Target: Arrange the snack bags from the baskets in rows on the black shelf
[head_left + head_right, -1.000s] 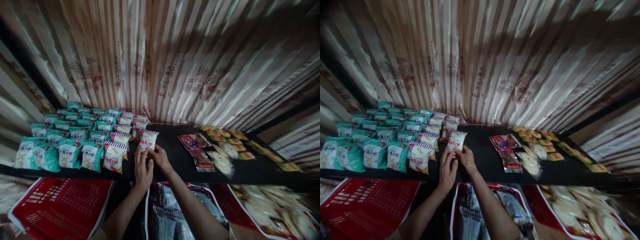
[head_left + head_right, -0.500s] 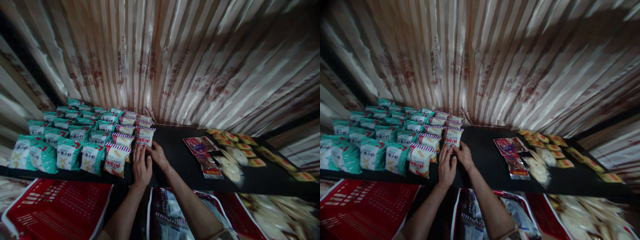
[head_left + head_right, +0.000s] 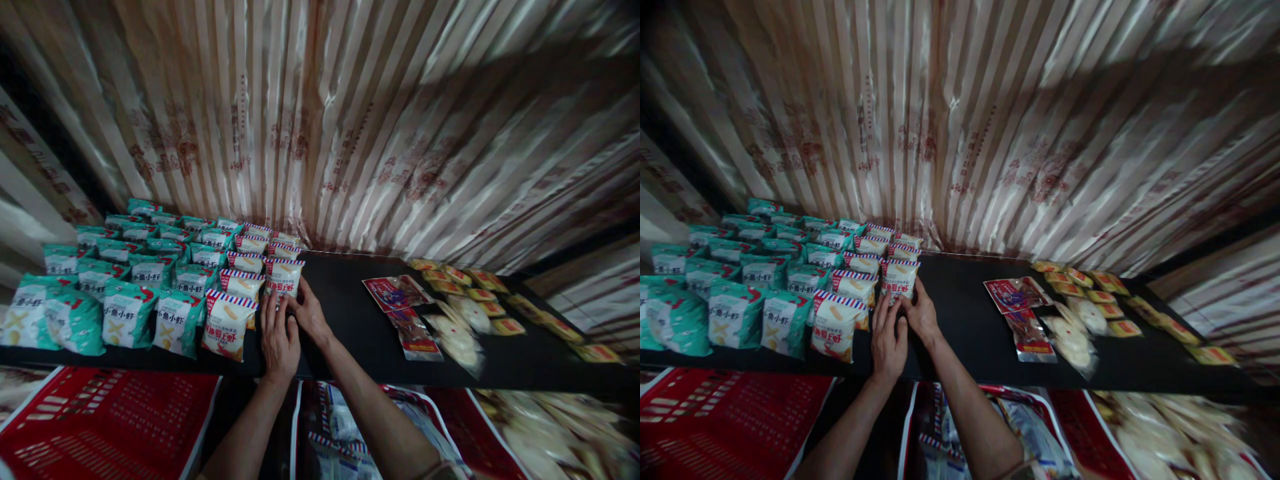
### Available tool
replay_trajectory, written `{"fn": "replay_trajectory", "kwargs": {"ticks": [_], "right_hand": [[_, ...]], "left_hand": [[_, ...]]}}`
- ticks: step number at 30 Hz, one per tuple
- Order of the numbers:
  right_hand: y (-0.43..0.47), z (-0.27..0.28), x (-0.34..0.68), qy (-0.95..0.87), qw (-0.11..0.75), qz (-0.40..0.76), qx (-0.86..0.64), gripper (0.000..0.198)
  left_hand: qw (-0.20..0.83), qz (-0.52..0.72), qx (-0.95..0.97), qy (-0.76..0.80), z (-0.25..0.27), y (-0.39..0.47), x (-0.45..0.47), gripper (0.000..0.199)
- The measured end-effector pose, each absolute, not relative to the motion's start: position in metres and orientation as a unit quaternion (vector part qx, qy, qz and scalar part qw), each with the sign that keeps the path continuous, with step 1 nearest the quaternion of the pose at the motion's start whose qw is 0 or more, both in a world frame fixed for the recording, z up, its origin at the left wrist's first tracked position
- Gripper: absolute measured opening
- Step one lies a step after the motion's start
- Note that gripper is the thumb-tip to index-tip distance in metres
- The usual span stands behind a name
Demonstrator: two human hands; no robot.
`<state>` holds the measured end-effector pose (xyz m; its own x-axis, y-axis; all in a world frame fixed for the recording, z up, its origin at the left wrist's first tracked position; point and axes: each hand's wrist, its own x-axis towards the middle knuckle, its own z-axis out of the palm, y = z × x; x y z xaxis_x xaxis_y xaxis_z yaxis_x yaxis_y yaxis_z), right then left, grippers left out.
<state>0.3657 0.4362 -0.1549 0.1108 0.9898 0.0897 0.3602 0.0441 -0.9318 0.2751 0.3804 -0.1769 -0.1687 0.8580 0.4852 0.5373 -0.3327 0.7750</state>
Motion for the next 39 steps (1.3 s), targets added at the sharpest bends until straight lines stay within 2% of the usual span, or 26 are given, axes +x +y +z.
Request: {"fn": "replay_trajectory", "kwargs": {"ticks": [6,13,19,25,32,35,39], "right_hand": [[0.437,-0.155,0.366,-0.584,0.421,0.325,-0.613,0.050],[0.424,-0.161,0.372,-0.559,0.442,0.318,-0.625,0.059],[0.387,-0.163,0.387,-0.524,0.469,0.281,-0.653,0.050],[0.315,-0.151,0.426,-0.539,0.455,0.240,-0.667,0.042],[0.193,-0.126,0.511,-0.547,0.409,0.083,-0.726,0.035],[0.142,-0.135,0.549,-0.496,0.385,0.035,-0.778,0.039],[0.088,-0.165,0.574,-0.429,0.309,0.100,-0.843,0.058]], "left_hand": [[0.148,0.531,0.615,0.564,-0.181,0.382,0.277,0.038],[0.126,0.525,0.630,0.558,-0.179,0.376,0.277,0.039],[0.102,0.525,0.644,0.548,-0.178,0.360,0.278,0.039],[0.068,0.539,0.648,0.533,-0.171,0.333,0.275,0.032],[0.119,0.493,0.744,0.434,-0.176,0.278,0.300,0.032],[0.160,0.451,0.792,0.379,-0.185,0.250,0.315,0.033],[0.191,0.387,0.842,0.323,-0.197,0.218,0.329,0.035]]}}
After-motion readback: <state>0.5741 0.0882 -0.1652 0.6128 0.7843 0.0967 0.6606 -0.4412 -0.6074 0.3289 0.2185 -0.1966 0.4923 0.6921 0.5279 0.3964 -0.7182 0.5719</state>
